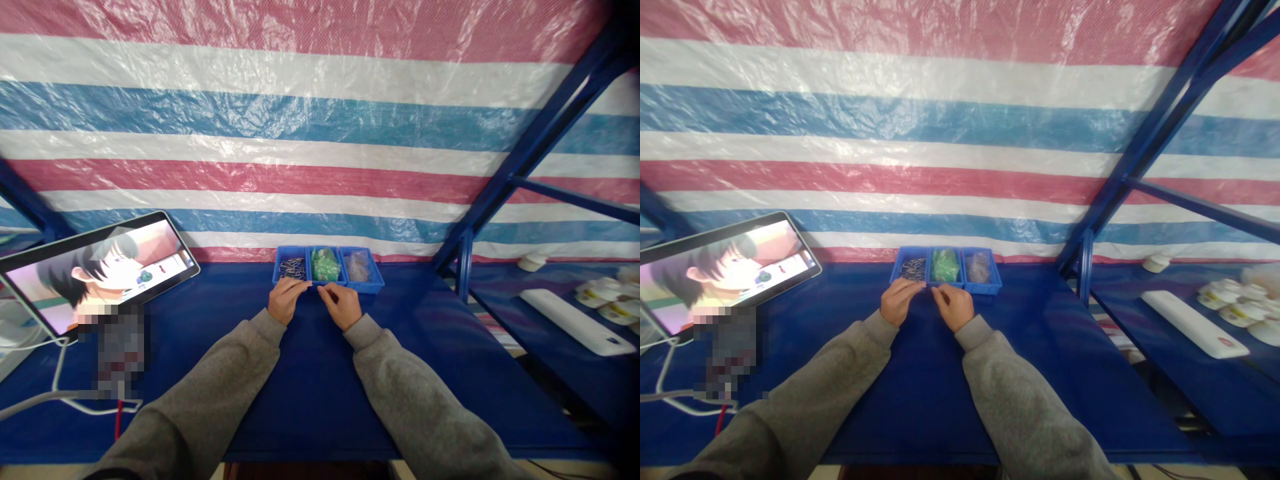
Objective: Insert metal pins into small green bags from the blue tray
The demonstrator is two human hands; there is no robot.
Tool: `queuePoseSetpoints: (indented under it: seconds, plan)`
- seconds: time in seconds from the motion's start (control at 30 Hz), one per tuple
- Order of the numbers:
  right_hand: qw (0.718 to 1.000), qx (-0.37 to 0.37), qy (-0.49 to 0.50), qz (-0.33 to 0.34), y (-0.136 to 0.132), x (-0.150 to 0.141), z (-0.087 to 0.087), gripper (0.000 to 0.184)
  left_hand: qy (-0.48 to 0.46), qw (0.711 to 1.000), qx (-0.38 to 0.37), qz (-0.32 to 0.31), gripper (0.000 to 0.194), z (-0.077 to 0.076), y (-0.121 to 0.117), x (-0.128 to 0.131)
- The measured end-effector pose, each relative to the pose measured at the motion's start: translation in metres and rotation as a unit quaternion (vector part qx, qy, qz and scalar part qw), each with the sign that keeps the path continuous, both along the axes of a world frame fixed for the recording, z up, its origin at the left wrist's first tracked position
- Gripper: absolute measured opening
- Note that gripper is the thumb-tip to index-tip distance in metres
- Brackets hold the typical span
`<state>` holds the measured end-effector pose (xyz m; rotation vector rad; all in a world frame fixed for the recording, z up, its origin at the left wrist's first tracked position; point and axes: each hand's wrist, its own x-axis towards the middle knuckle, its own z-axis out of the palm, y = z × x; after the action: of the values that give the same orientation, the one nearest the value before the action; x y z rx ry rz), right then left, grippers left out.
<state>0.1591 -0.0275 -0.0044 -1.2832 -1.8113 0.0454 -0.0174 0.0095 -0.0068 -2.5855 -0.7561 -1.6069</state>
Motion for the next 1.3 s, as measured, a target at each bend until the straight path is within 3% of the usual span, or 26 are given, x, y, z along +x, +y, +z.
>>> queuePoseSetpoints:
  seconds: [0.43, 0.73, 0.87, 1.0, 1.17, 1.3]
  plan:
    - [0.995, -0.036, 0.045, 0.08, -0.008, -0.004, 0.005, 0.027, -0.006, 0.998, -0.051, 0.035, 0.017, 0.002, -0.006, 0.004]
    - [0.998, -0.03, 0.019, 0.045, -0.006, -0.001, 0.009, 0.035, -0.027, 0.999, -0.015, 0.007, 0.014, 0.004, -0.006, 0.002]
    - [1.0, -0.027, 0.007, 0.011, -0.002, 0.001, 0.006, 0.037, -0.069, 0.991, 0.005, 0.116, 0.012, 0.005, 0.002, -0.004]
    - [1.0, -0.027, -0.007, -0.014, 0.001, 0.005, 0.004, 0.037, -0.059, 0.977, -0.036, 0.202, 0.017, 0.007, 0.012, -0.007]
    - [0.996, -0.027, -0.016, -0.085, 0.005, 0.015, 0.006, 0.039, -0.025, 0.983, -0.054, 0.173, 0.022, 0.005, 0.012, -0.004]
    - [0.981, -0.118, -0.084, -0.131, 0.007, 0.026, 0.015, 0.03, 0.009, 0.99, -0.043, 0.135, 0.019, 0.002, 0.009, -0.002]
